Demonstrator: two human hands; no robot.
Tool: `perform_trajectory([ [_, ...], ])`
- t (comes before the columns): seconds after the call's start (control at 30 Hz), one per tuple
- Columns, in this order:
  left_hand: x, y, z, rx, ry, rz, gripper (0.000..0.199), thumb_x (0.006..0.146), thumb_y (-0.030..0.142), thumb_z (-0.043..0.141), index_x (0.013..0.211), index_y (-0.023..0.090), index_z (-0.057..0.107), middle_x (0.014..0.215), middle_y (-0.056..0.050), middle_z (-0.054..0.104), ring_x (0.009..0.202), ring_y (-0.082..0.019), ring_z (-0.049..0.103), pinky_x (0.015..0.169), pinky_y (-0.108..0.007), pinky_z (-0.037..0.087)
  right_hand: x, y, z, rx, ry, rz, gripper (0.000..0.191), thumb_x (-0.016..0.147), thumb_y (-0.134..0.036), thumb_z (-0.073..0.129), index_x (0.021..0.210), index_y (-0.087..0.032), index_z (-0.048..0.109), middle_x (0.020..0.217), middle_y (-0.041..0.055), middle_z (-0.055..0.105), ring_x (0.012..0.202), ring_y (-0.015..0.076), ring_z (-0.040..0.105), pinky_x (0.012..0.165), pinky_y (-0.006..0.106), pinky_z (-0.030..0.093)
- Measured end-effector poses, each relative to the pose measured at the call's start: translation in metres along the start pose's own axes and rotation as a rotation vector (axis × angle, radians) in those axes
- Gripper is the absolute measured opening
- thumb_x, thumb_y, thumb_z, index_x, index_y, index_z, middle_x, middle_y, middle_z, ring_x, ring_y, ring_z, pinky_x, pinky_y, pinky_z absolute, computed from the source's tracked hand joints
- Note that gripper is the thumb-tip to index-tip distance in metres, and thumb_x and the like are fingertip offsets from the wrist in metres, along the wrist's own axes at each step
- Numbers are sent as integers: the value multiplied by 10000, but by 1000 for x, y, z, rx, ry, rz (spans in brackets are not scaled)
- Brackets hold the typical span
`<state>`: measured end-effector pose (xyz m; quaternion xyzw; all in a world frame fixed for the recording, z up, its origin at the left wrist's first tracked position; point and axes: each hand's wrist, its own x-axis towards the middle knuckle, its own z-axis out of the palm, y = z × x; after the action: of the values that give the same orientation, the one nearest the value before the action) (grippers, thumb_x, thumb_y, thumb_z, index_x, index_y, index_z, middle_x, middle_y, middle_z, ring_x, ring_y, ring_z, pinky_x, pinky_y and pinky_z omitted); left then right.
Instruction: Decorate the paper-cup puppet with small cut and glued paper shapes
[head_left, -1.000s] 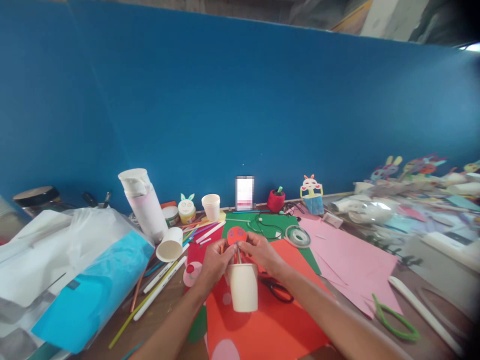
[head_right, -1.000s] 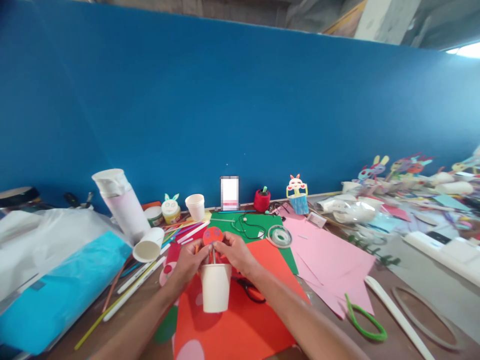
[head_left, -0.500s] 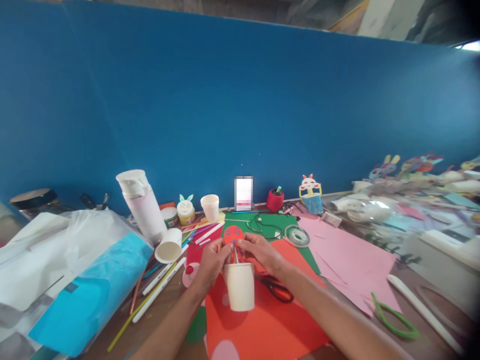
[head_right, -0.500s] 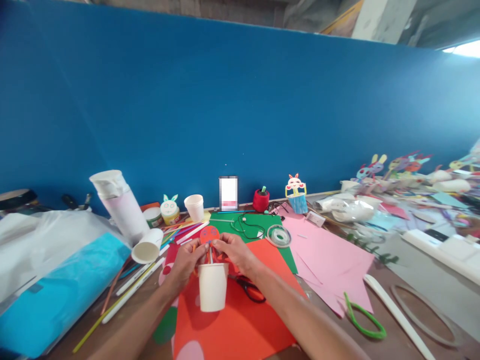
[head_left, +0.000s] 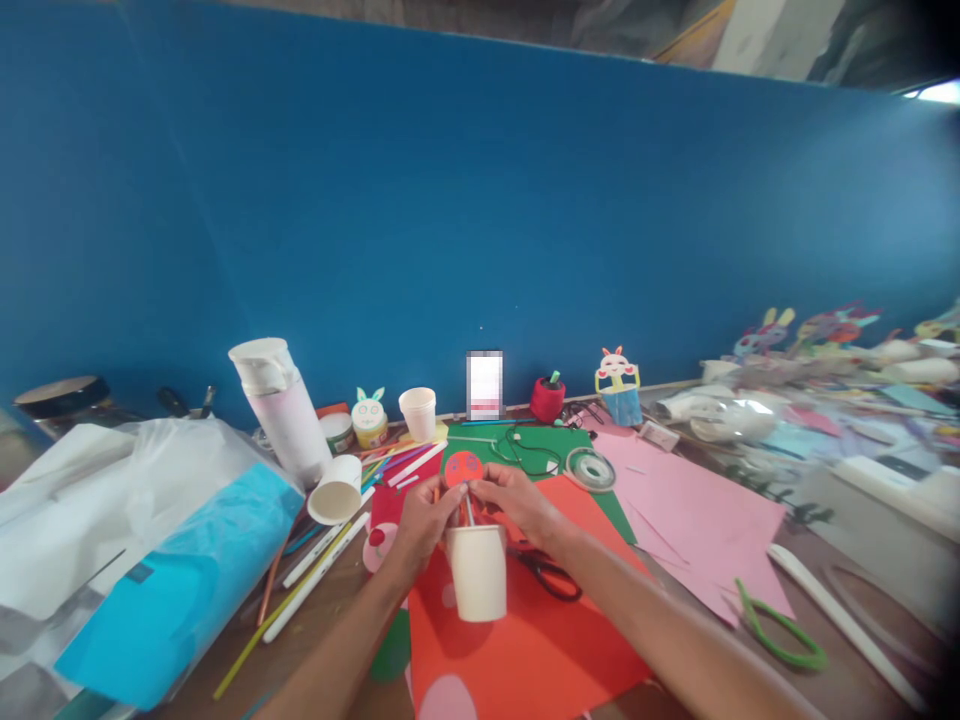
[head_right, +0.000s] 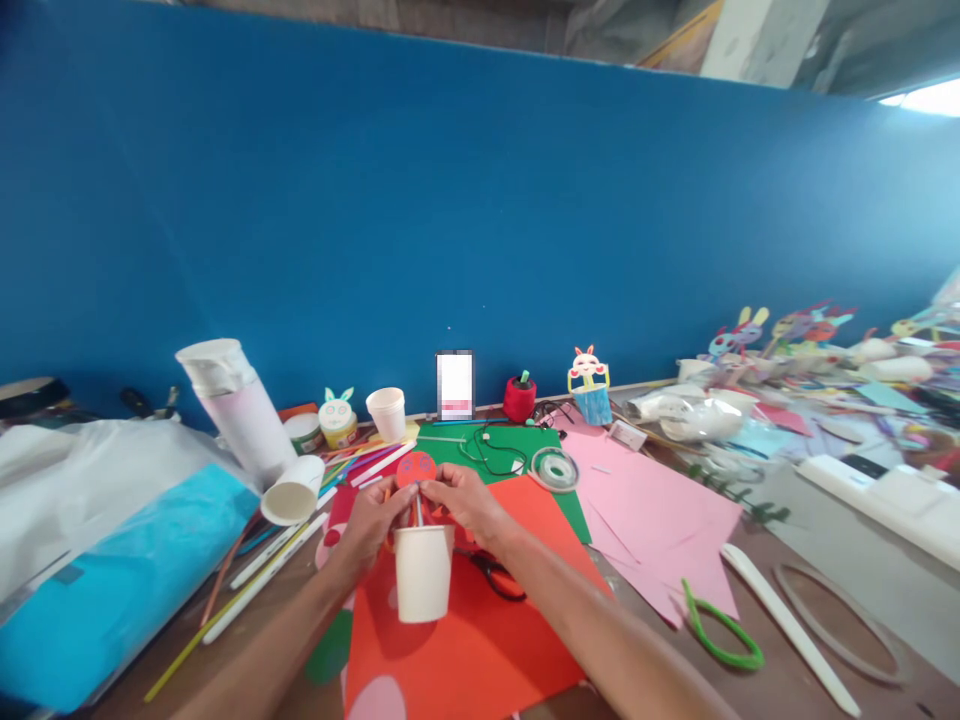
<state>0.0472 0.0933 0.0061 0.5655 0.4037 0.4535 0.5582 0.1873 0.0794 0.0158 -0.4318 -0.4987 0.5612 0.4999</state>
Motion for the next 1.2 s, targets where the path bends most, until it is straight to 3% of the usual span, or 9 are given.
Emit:
perform_trajectory([
  [0.33,1,0,-1,13,59,-26,270,671,352,558,540,162,418,414,60,394,364,-54,341,361,-180,237,0,-10,-16,-8,-26,17,230,720,-410,530,721,-181,554,694,6,574,585,101,516,590,235,401],
  [0.6,2,-3,-3,51,71,-42,259,670,367,540,540,163,449,406,53,433,336,-66,380,335,-182,251,11,0,-31,-126,-15,-18,241,691,-395,553,675,-156,575,570,-26,546,520,86,480,541,219,371],
  [0.9,3,-4,-5,83,111,-52,249,666,368,523,534,171,446,419,51,430,342,-75,376,312,-184,263,16,-6,-63,-264,56,9,277,717,-397,516,750,-133,593,683,25,613,566,88,537,550,215,386],
  [1.2,7,-3,-9,36,141,-6,272,664,370,532,519,167,424,436,54,408,378,-58,345,362,-174,253,15,-4,-45,-410,2,-95,200,708,-323,512,655,-163,618,642,-2,603,614,120,534,600,234,399],
])
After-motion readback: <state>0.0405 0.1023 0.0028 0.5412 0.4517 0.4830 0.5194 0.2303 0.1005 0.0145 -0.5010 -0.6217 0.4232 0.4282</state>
